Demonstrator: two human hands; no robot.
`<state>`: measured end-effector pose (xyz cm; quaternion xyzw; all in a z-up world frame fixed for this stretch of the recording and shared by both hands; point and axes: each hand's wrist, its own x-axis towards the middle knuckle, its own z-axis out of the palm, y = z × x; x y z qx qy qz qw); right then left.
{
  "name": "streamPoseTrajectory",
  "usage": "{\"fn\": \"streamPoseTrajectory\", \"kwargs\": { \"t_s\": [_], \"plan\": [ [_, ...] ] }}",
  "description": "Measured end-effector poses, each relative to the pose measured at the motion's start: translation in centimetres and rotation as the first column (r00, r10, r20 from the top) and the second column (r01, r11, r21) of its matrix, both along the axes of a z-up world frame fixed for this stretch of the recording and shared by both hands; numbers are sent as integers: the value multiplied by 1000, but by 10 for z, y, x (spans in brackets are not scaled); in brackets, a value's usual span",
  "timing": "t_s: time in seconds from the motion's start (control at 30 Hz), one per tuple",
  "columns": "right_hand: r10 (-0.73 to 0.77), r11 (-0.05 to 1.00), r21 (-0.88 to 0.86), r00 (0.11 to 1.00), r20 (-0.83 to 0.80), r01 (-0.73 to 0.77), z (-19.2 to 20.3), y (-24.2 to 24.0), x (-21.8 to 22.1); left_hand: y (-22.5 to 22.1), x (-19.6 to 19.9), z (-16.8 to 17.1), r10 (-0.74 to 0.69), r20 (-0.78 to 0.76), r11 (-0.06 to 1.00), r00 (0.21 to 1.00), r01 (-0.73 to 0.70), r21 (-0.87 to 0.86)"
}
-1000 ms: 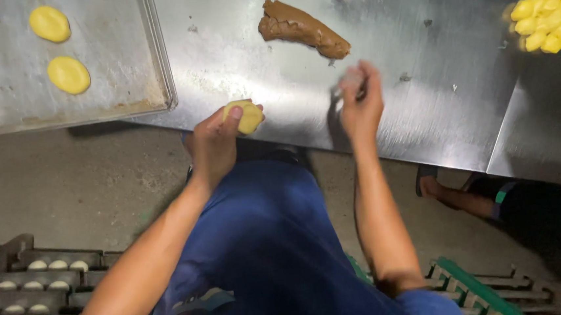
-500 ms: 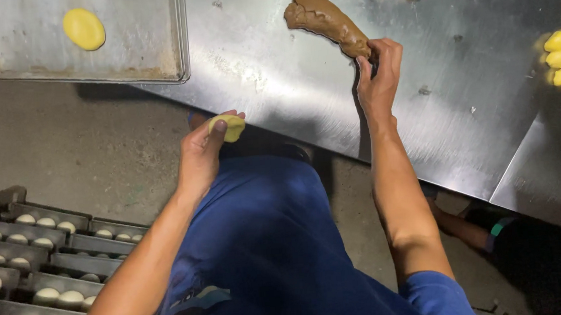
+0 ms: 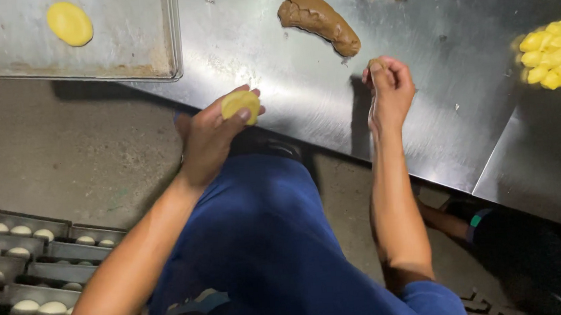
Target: Preparing and molding dough pieces with filling on a production table in a bakery.
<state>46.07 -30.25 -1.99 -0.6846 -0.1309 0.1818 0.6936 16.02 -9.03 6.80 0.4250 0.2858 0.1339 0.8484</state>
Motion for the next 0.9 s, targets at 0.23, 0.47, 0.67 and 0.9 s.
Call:
{"fn": "streamPoseTrajectory", "kwargs": {
  "t_s": [0.23, 0.47, 0.67, 0.9],
  "plan": [
    [228, 958, 244, 914, -336, -150, 135, 53, -148, -5, 41, -12, 35, 59, 987, 998, -43, 152],
    [282, 944, -241, 932, 226, -227, 159, 86, -193, 5, 31, 8, -124, 140, 984, 982, 140, -110],
    [475, 814, -568, 705, 527, -124, 174, 103, -200, 7, 21, 9, -204, 159, 962, 966, 168, 214],
    [328, 918, -253, 943, 55, -305, 176, 96, -180, 27, 15, 28, -185, 238, 969, 953, 136, 208]
  ]
}}
